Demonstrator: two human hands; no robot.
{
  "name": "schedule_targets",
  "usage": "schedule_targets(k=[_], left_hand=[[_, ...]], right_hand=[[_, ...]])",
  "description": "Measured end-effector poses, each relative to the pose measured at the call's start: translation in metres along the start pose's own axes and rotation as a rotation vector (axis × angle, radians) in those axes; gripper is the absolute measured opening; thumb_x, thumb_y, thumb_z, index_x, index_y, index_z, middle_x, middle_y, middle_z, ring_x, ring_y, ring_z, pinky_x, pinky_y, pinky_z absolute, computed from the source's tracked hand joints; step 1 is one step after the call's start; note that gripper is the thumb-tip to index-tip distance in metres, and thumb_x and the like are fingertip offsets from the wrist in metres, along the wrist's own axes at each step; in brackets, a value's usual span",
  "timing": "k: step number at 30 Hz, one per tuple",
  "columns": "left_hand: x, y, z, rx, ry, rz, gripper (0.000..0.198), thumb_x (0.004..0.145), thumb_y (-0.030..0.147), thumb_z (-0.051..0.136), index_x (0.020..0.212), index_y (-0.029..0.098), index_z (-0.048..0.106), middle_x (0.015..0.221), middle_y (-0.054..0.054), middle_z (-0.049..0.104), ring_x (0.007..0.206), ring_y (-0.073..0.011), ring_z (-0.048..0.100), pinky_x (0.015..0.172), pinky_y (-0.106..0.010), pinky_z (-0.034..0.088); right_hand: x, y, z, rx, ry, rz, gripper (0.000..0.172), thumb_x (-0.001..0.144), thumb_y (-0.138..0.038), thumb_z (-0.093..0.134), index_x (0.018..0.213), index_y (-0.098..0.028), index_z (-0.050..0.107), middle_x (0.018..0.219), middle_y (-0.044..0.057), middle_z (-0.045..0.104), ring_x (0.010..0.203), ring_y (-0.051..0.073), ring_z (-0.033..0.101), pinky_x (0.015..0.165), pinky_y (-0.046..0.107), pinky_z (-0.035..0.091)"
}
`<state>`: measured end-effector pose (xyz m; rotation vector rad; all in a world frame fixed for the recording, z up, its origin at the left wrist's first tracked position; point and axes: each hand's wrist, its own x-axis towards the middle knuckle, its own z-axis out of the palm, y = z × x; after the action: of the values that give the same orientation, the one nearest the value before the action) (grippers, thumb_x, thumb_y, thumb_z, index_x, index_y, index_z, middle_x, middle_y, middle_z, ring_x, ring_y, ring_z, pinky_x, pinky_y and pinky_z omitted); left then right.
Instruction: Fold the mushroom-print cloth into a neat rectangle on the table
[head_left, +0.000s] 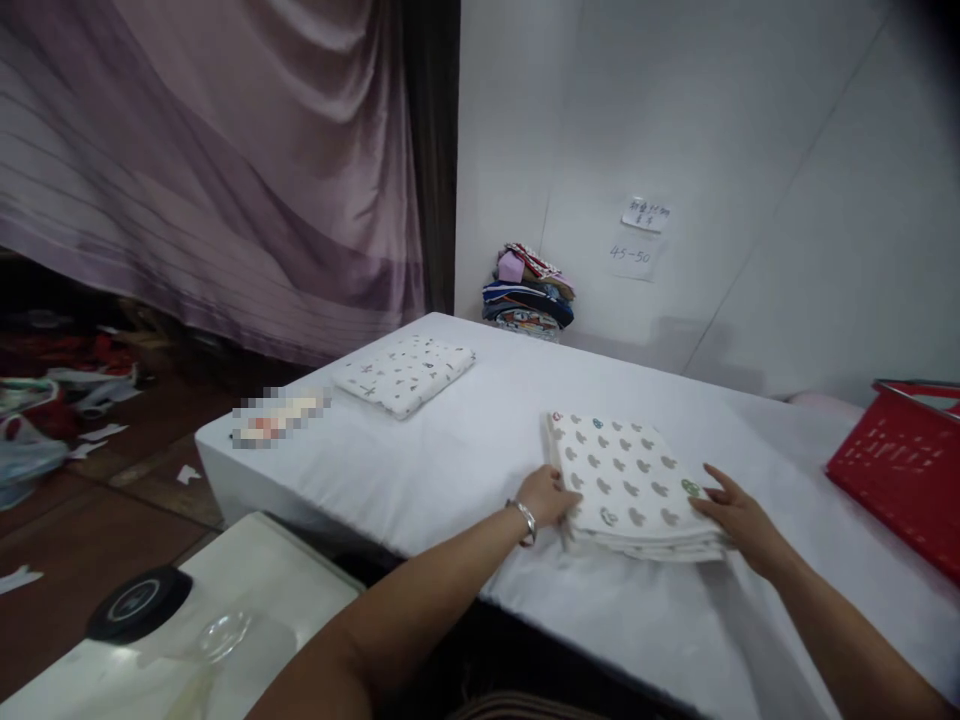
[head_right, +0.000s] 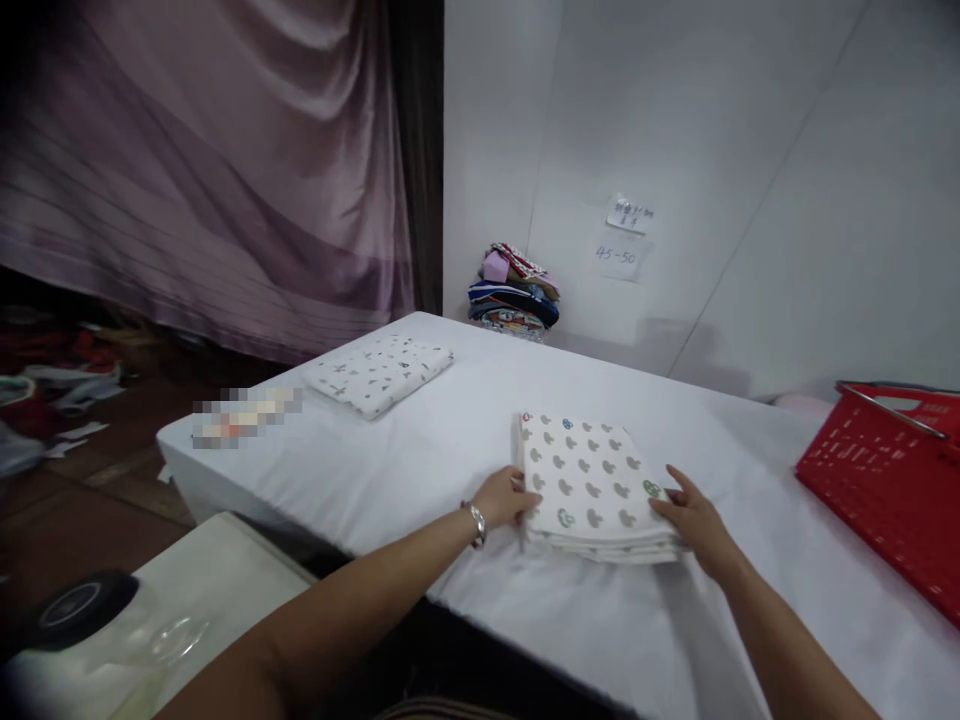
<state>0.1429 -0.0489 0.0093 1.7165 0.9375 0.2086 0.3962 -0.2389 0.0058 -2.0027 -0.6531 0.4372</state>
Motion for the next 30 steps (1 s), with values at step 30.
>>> schedule_targets(k=[30], left_hand=[[0.086, 0.010, -0.013, 0.340, 0.350, 0.245, 0.024, 0.080, 0.033, 0.053, 0.099, 0.020, 0.062, 0.106, -0.008, 0.059, 0.098, -0.0204, 0.056, 0.079, -0.028, 0.043]], right_hand=[[-0.025, -0.077, 0.111, -0.440, -0.327, -0.455, 0.064, 0.084, -0.054, 0.041, 0.138, -0.021, 0.036, 0.145, 0.006, 0.033, 0.135, 0.023, 0.026, 0.111, 0.043, 0.022]])
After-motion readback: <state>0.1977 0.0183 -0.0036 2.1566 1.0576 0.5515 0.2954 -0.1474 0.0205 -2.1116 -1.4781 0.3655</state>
